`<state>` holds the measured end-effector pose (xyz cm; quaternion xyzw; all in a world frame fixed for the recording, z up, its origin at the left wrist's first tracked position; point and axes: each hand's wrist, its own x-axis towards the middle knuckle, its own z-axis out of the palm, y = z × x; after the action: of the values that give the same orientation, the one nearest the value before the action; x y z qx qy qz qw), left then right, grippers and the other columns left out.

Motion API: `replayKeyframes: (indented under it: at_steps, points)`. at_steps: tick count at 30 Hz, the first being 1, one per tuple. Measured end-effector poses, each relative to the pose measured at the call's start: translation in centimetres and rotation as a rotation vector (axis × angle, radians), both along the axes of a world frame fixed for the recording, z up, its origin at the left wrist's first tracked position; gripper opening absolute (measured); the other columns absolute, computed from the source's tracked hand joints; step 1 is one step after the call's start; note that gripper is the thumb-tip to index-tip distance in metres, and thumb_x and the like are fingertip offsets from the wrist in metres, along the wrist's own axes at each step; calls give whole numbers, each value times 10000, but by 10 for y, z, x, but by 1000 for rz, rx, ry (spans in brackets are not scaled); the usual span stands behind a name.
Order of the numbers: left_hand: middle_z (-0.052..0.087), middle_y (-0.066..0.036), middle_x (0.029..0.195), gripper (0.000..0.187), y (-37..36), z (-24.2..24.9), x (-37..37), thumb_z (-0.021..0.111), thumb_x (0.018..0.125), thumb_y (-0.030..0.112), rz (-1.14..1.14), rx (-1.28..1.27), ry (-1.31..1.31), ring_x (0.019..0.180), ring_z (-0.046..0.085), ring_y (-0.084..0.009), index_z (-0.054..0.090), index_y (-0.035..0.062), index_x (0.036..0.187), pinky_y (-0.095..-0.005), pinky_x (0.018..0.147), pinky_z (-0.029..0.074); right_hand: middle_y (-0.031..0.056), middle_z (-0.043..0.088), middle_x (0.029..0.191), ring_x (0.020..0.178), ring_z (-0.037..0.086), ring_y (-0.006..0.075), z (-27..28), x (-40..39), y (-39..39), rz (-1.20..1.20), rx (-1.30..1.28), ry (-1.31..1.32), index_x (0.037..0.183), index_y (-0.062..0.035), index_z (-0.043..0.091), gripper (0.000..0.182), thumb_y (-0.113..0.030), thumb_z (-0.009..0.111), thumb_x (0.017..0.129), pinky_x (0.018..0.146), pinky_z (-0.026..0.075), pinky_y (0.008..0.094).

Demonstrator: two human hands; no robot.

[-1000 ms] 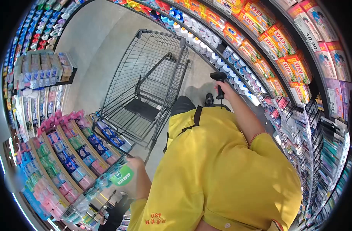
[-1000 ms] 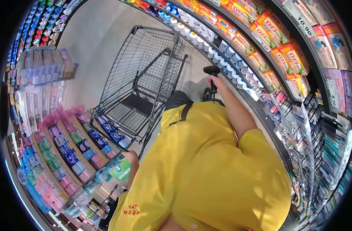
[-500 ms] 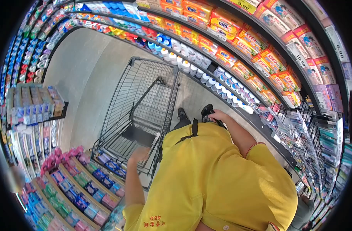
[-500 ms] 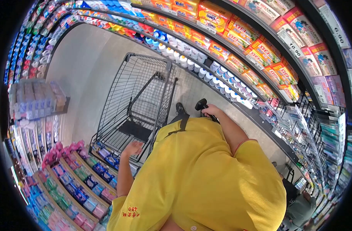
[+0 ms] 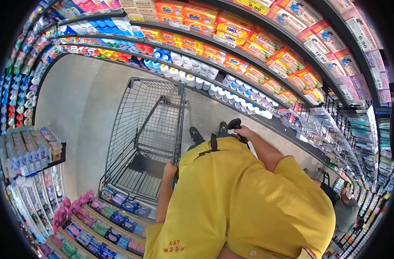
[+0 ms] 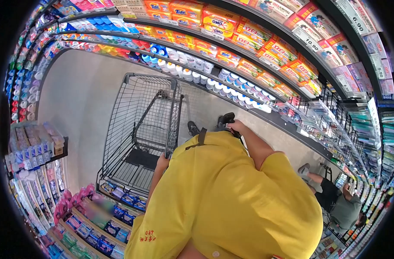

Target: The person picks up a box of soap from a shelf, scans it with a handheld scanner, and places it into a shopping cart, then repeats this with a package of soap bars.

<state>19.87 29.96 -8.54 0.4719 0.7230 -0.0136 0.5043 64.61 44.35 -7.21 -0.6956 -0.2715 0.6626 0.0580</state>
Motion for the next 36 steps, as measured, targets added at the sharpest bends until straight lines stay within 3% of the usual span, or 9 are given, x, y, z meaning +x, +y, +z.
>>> replayKeyframes:
  at_steps: [9, 12, 16, 19, 23, 25, 28, 32, 36]
  points:
    - [661, -161, 963, 491, 16, 44, 21, 709, 727, 318, 197, -72, -16, 920, 632, -301, 579, 130, 1162, -380, 768, 477, 84, 607, 684, 552, 576, 158, -15, -7, 32, 309, 116, -74, 932, 33, 557, 347, -203, 684, 712, 513, 468, 303]
    - [664, -153, 944, 532, -25, -80, -8, 726, 710, 367, 384, -45, -224, 883, 641, -283, 578, 135, 1165, -376, 753, 480, 87, 611, 693, 543, 573, 160, -21, -7, 30, 282, 176, -35, 923, 30, 560, 344, -213, 691, 718, 509, 467, 302]
    - [599, -119, 1135, 381, -52, -127, -7, 493, 912, 293, 558, -19, -644, 1009, 565, -207, 533, 75, 1222, -341, 852, 442, 89, 638, 648, 552, 603, 186, -36, 7, 24, 328, 150, -60, 744, -15, 642, 304, -305, 693, 668, 559, 487, 315]
    - [555, -104, 1193, 367, -56, -141, -3, 367, 963, 226, 575, -130, -590, 1054, 519, -193, 490, 46, 1258, -331, 894, 417, 91, 647, 658, 559, 611, 194, -42, 24, 17, 259, 141, -79, 765, -22, 653, 314, -312, 700, 656, 572, 494, 320]
    - [565, -142, 1179, 405, -57, -154, 8, 407, 945, 271, 657, -203, -601, 1059, 532, -234, 465, 38, 1272, -355, 897, 415, 96, 622, 658, 558, 597, 182, -17, 37, 10, 212, 113, -158, 826, 0, 615, 281, -238, 696, 699, 533, 474, 311]
    - [558, -182, 1186, 427, -46, -106, 25, 439, 926, 307, 174, -4, -244, 1080, 531, -271, 479, 25, 1245, -372, 909, 406, 97, 623, 659, 557, 597, 180, -18, 49, 9, 227, 83, -135, 838, 6, 610, 288, -233, 695, 700, 531, 474, 312]
    - [550, -208, 1195, 438, -46, -94, 34, 484, 901, 315, 565, -139, -466, 1098, 527, -303, 488, 19, 1224, -384, 914, 401, 101, 622, 663, 549, 591, 175, -7, 56, 10, 225, 41, -85, 844, 14, 601, 289, -221, 691, 703, 520, 472, 310]
    - [562, -219, 1176, 483, -28, -43, 59, 520, 878, 312, 632, -153, -563, 1092, 536, -334, 450, 18, 1254, -389, 904, 416, 109, 614, 661, 528, 575, 167, -1, 59, 19, 229, 0, -57, 843, 22, 588, 275, -203, 681, 715, 497, 462, 306]
    - [573, -240, 1152, 596, -39, -120, 47, 597, 822, 364, 431, -150, -507, 1077, 548, -365, 428, 24, 1282, -409, 889, 433, 109, 610, 667, 524, 569, 165, -6, 52, 28, 282, 61, -97, 877, 19, 580, 283, -197, 674, 721, 493, 457, 305]
